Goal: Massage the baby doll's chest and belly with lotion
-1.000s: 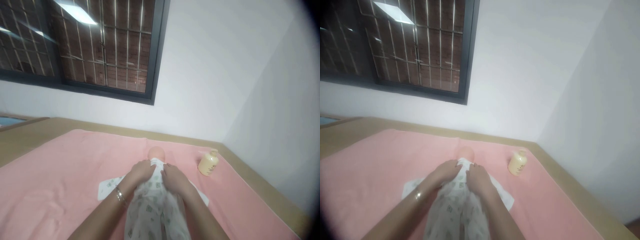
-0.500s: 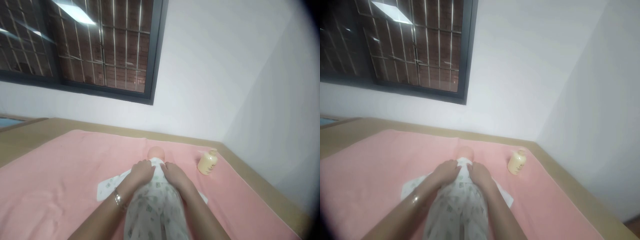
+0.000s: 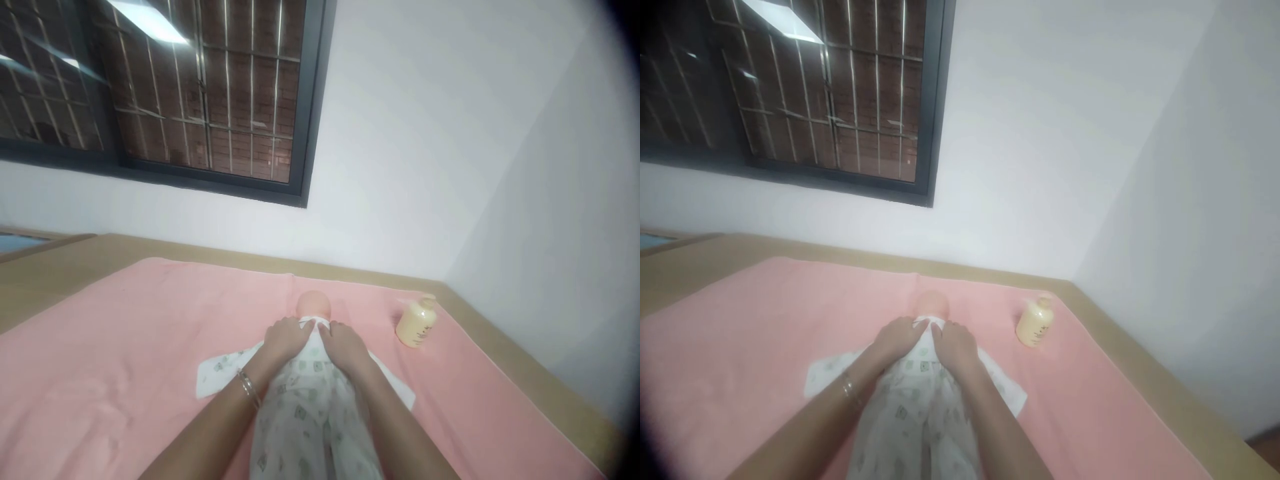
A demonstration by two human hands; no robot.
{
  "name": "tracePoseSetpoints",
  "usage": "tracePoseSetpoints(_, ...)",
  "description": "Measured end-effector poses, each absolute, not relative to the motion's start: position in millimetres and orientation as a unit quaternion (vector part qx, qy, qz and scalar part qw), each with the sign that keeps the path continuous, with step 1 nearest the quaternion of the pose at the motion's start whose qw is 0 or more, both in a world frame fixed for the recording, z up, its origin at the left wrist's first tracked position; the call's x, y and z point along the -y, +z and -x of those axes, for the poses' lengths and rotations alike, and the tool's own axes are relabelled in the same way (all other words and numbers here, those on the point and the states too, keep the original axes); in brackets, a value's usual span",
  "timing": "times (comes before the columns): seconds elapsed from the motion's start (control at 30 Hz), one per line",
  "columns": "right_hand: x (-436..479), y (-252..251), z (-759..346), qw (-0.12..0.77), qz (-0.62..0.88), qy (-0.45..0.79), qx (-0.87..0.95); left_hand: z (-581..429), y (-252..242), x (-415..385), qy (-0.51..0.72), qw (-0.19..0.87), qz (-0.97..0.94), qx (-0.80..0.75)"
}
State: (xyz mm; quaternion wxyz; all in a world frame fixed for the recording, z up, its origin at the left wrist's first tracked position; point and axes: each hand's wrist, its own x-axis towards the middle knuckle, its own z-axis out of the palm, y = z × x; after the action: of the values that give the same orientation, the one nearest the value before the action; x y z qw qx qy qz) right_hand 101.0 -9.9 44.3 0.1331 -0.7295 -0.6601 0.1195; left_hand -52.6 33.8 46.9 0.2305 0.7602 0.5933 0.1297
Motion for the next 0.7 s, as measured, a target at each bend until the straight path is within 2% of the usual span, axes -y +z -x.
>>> tracePoseSetpoints(0.1,7.3,38.6,-99.7,0.133,0.74,0.1,0.651,54.5,44.9,-35.6,0.131,0.235,-0.759,-0.593)
tracePoseSetpoints(0.7,-5.8,24.1,-108.9,0.174,0.752,0.172,0.612,50.9,36.5,-38.4,0.144,0.201,-0.745,-0.619)
